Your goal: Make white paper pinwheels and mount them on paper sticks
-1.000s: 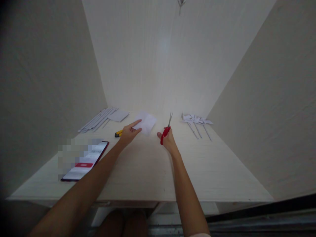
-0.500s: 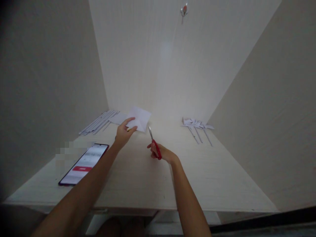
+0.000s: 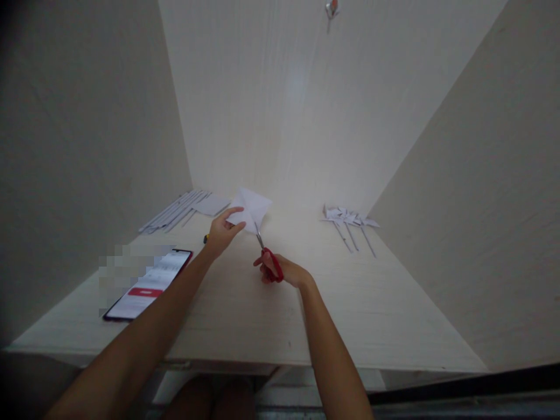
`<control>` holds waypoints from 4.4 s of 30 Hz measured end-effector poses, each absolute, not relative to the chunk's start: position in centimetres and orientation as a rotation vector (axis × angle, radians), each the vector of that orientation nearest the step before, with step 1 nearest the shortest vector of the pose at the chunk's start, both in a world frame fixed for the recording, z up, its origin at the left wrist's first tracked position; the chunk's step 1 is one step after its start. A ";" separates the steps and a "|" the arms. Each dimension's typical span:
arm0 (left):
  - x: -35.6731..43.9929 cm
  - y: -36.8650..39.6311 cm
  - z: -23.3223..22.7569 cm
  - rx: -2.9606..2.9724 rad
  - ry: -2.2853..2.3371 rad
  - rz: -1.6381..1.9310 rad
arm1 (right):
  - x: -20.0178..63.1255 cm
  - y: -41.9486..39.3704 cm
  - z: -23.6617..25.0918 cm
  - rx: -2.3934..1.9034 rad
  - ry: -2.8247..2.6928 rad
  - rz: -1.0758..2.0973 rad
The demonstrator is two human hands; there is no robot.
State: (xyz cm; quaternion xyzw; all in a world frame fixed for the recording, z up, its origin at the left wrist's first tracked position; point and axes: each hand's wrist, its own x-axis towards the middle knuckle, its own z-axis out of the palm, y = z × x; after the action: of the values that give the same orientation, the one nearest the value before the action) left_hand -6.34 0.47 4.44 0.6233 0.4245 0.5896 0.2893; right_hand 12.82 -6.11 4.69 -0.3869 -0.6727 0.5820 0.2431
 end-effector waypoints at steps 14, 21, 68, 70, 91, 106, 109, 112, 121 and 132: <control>-6.0 -0.5 5.7 2.012 1.207 1.738 | 12.7 -6.5 5.2 -0.985 -1.969 1.611; -5.8 -0.8 6.0 2.085 1.207 1.771 | 12.7 -6.6 5.4 -0.947 -1.966 1.614; -5.4 -0.9 5.8 2.070 1.216 1.726 | 12.9 -6.4 5.1 -0.918 -1.913 1.663; -5.4 -0.9 5.8 2.073 1.216 1.716 | 12.9 -6.4 5.1 -0.927 -1.920 1.657; -5.5 -0.9 5.7 2.095 1.187 1.735 | 12.8 -6.4 5.1 -0.927 -1.840 1.711; -5.4 -0.8 5.7 2.089 1.201 1.739 | 12.6 -6.4 5.2 -0.906 -1.754 1.759; -5.4 -0.7 5.7 2.082 1.205 1.743 | 12.7 -6.3 5.1 -0.898 -1.756 1.757; -5.4 -0.7 5.7 2.074 1.217 1.729 | 12.8 -6.2 5.0 -0.892 -1.763 1.751; -5.6 -0.5 5.6 2.094 1.210 1.741 | 13.0 -5.9 4.6 -0.910 -1.756 1.741; -5.6 -0.5 5.5 2.098 1.213 1.733 | 12.8 -5.9 4.6 -0.922 -1.747 1.719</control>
State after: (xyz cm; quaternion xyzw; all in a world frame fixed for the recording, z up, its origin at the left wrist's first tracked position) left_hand -5.60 -0.48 5.51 0.7018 0.4057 0.5798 0.0813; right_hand 12.78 -5.86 4.58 -0.3402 -0.6445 0.6342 0.2584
